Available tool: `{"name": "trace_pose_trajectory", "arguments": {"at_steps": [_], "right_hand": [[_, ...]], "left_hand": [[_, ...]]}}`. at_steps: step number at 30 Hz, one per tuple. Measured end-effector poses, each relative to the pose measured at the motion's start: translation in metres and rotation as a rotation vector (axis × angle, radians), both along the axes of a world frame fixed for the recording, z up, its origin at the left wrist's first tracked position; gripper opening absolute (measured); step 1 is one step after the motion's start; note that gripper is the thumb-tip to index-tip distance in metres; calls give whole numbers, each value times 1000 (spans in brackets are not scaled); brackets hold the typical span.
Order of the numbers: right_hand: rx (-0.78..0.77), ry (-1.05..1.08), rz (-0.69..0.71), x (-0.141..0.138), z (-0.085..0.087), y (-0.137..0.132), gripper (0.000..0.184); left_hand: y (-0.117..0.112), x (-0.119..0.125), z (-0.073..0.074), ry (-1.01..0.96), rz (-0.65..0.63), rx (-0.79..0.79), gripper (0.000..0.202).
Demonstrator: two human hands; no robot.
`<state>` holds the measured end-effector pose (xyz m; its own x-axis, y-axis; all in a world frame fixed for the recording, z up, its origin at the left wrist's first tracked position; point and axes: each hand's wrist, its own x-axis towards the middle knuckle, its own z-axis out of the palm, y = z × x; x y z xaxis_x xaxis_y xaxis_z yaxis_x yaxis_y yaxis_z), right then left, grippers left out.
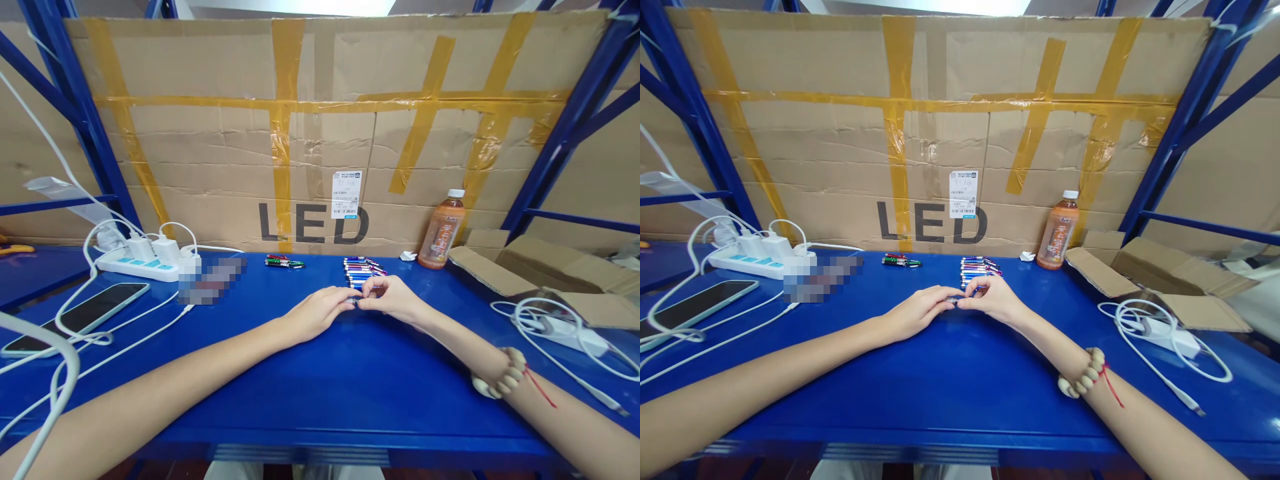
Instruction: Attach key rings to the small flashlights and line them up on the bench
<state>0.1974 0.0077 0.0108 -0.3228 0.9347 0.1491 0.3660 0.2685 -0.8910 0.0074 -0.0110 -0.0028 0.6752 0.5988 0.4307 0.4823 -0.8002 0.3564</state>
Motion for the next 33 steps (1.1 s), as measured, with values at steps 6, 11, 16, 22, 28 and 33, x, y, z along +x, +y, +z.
{"name": "trace_pose_trajectory", "arguments": {"at_steps": [6,11,16,22,28,33], "right_hand": [[171,25,-53,-7,0,-7,46],[438,7,42,-6,3,-9,37],[738,-154,92,5,6,-6,26],[870,-368,191,13,5,-6,29],[893,-400,260,13,1,-7,28],[761,-309,203,8,-6,-7,27]], "left_hand": [[3,0,-3,-49,6,-5,30],[7,1,-2,-178,-6,-131,31],[7,1,1,-198,6,-154,29],[4,0,1,-89,-17,-140,28],[1,-2,-1,12,-6,-124,21],[-1,-2,-1,-11,3,-153,12]]}}
